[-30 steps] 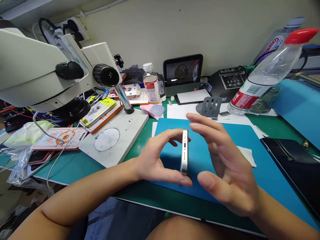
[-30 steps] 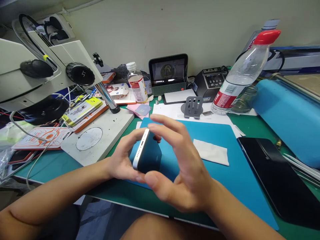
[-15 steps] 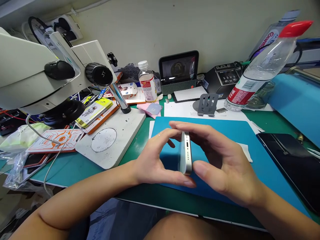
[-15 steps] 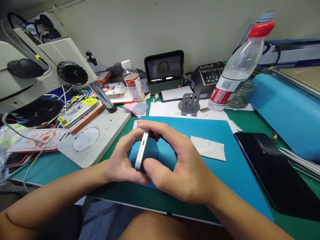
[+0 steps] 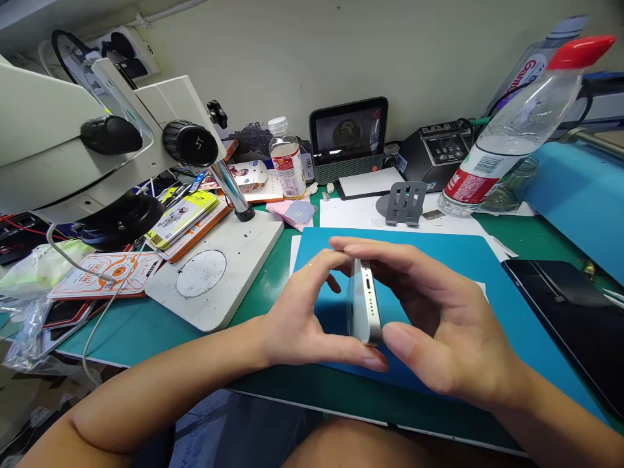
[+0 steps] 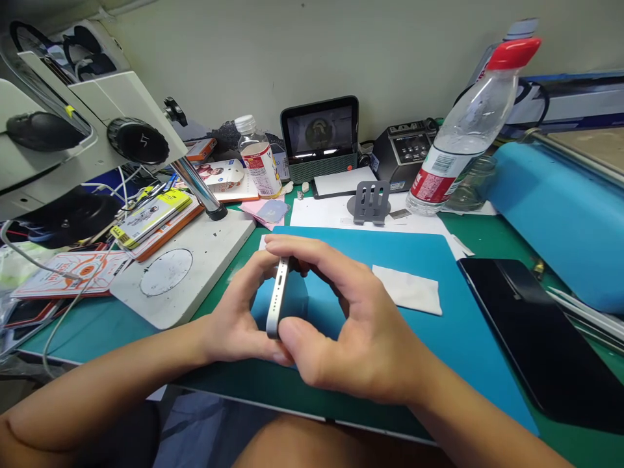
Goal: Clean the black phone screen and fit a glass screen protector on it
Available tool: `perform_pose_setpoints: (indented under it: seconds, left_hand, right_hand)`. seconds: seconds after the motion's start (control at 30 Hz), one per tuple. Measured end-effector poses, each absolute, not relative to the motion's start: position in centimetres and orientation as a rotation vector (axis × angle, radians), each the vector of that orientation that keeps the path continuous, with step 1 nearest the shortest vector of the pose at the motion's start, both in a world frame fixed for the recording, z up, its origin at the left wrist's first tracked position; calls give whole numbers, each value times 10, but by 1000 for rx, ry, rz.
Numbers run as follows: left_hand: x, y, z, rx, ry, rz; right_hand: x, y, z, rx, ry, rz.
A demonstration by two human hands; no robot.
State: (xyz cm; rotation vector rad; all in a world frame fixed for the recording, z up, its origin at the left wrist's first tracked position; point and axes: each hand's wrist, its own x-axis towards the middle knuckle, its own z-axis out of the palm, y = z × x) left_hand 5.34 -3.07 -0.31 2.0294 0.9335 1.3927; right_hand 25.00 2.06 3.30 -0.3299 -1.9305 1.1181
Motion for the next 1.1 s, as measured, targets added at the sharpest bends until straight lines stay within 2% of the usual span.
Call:
perform_pose_setpoints:
  seconds: [1.1]
  left_hand:
    - [55,-30,5,2193,998,1528]
  right_hand:
    - [254,14,36,-406,-1976,1069]
